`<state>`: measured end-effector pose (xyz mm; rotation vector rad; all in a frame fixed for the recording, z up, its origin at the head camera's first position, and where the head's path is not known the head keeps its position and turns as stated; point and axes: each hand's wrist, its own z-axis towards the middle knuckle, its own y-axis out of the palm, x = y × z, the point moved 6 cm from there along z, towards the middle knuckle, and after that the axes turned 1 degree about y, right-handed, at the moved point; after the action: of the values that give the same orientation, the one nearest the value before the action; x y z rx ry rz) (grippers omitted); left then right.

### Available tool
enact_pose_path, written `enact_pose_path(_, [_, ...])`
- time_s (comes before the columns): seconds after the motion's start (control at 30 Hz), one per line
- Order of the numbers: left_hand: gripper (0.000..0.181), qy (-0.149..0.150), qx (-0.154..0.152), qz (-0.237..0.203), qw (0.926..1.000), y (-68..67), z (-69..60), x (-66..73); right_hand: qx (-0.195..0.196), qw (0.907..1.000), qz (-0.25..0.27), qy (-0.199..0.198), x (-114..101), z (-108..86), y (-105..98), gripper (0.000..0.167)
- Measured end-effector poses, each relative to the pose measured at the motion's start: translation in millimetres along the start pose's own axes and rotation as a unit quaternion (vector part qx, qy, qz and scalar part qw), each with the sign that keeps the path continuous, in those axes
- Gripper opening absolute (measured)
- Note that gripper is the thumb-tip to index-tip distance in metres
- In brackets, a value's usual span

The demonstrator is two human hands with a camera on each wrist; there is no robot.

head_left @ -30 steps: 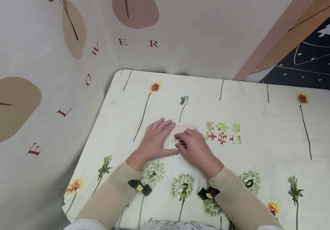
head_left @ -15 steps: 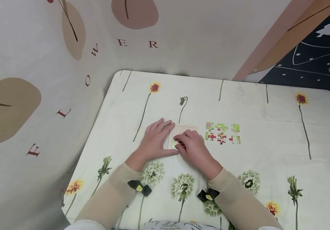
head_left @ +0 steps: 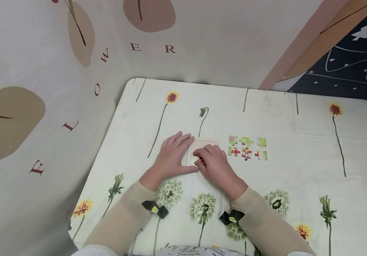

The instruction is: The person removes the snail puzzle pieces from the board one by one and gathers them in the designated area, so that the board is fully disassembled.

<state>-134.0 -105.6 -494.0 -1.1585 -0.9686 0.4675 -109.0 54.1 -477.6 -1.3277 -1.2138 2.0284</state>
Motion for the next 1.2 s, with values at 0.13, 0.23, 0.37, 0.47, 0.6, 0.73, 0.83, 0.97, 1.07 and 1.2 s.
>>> enact_pose_path(0.13, [0.109, -0.002, -0.002, 0.001, 1.0000, -0.5, -0.3, 0.2, -0.008, 0.9999, 0.012, 0.005, 0.2, -0.3, -0.6, 0.027])
enact_pose_path(0.23, [0.109, -0.003, -0.002, 0.000, 1.0000, -1.2, -0.4, 0.5, -0.007, 0.9997, 0.022, 0.001, 0.0, -1.0, -1.4, 0.026])
enact_pose_path(0.37, [0.109, -0.003, -0.001, -0.001, 1.0000, -1.2, -0.2, 0.8, 0.006, 0.9997, 0.017, -0.015, -0.5, -2.8, -1.3, 0.026])
enact_pose_path(0.47, [0.109, -0.001, 0.004, 0.000, 1.0000, -1.0, 0.2, 0.9, 0.016, 0.9992, 0.010, -0.034, -1.3, -4.8, -0.8, 0.027])
enact_pose_path(0.6, [0.109, 0.001, 0.009, 0.005, 0.9999, -0.4, 0.7, 0.7, 0.029, 0.9979, 0.018, -0.056, -2.8, -6.9, -1.4, 0.031])
enact_pose_path(0.73, [0.110, 0.001, 0.007, 0.005, 1.0000, 0.6, 0.9, 0.5, 0.033, 0.9968, 0.022, -0.070, -3.5, -7.5, -1.7, 0.036])
enact_pose_path(0.83, [0.111, 0.001, 0.004, 0.003, 1.0000, 1.7, 0.8, 0.3, 0.034, 0.9961, 0.019, -0.079, -3.9, -8.0, -1.9, 0.039])
enact_pose_path(0.97, [0.111, -0.002, 0.000, -0.001, 1.0000, 2.6, 1.0, -0.4, 0.039, 0.9952, 0.004, -0.090, -4.3, -8.8, -2.0, 0.039])
enact_pose_path(1.07, [0.111, -0.003, 0.000, -0.002, 1.0000, 2.4, 1.3, -0.6, 0.041, 0.9941, -0.015, -0.099, -4.8, -9.3, -1.5, 0.037])
enact_pose_path(1.2, [0.111, -0.006, 0.000, 0.001, 1.0000, 2.4, 1.5, -0.7, 0.044, 0.9921, -0.038, -0.111, -5.9, -9.8, -1.2, 0.038])
